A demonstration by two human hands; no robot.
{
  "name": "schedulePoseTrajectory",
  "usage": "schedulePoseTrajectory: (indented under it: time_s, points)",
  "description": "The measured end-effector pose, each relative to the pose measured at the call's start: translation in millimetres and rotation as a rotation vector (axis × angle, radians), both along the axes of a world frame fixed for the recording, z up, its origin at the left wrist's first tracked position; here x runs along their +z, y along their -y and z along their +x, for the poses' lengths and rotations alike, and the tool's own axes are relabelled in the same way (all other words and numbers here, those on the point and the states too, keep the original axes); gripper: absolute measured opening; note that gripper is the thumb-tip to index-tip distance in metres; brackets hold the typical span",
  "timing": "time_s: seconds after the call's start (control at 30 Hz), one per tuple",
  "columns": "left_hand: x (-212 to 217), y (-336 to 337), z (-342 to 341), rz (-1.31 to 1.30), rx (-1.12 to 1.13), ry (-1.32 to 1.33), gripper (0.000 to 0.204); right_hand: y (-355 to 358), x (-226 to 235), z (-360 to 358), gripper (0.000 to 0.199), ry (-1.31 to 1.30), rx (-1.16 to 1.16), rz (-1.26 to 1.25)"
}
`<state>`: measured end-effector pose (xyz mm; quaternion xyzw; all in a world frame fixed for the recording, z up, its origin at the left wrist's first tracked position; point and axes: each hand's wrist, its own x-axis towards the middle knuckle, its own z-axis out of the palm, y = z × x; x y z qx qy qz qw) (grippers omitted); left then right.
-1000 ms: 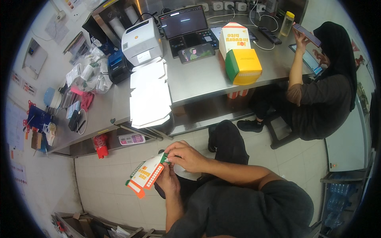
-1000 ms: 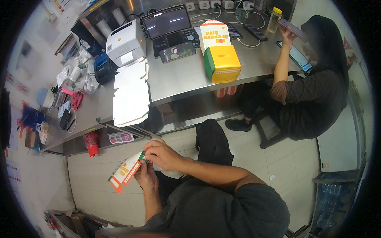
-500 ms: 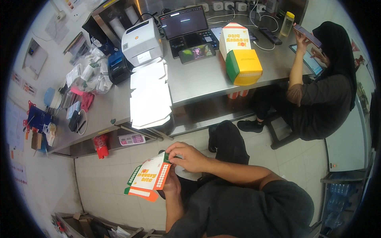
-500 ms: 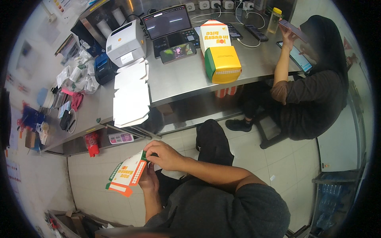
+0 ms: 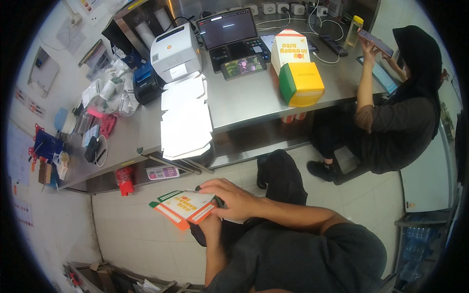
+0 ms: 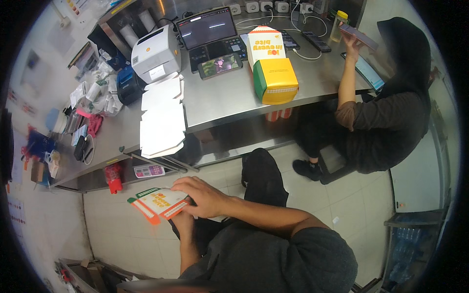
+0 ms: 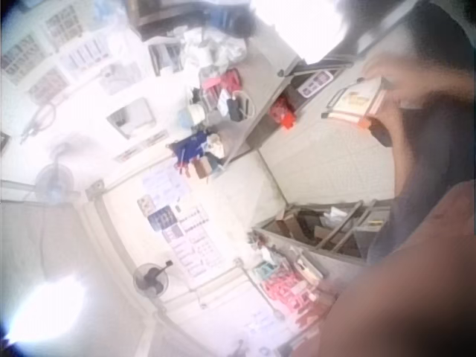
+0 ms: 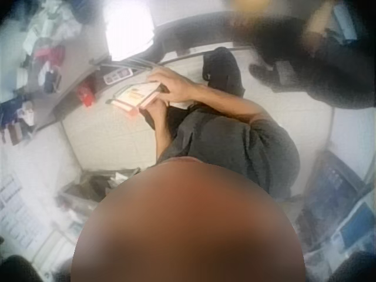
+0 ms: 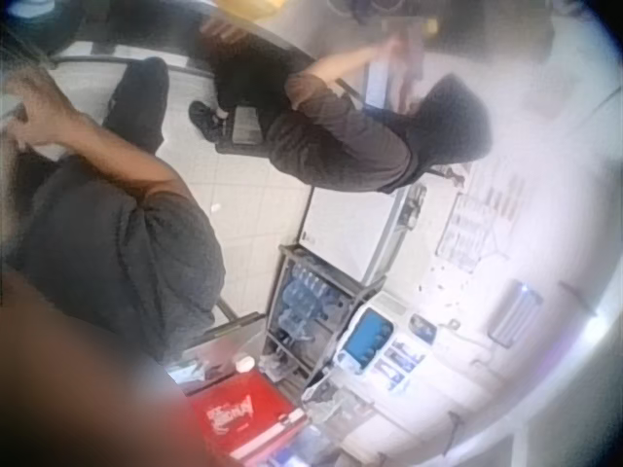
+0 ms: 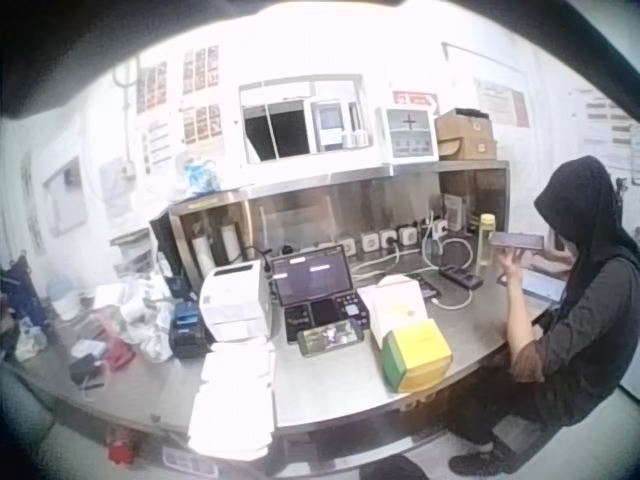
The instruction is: The person folds flat cardboard pieces into small rectangular boxes and stacks them on a metal counter. The person repeatedly picks up a flat piece, folds along creases, and places the finished box on top of a growing stack.
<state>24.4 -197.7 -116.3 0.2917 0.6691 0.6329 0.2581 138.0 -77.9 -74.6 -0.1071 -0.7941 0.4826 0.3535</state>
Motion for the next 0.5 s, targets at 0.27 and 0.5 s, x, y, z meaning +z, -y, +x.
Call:
schedulePoseTrajectory:
  time_s: [0.27, 0.5]
  points:
    - [-6.9, -3.2, -1.0, -0.265, -0.110, -0.099, 0.032, 0.9, -1.2, -11.0, 0.029, 0.074, -0.103, 0.088]
    - [15.7, -5.1, -12.4, 0.283, 0.063, 0.469, 0.055, -10.9, -13.3, -9.3, 0.022, 0.095, -0.013, 0.224]
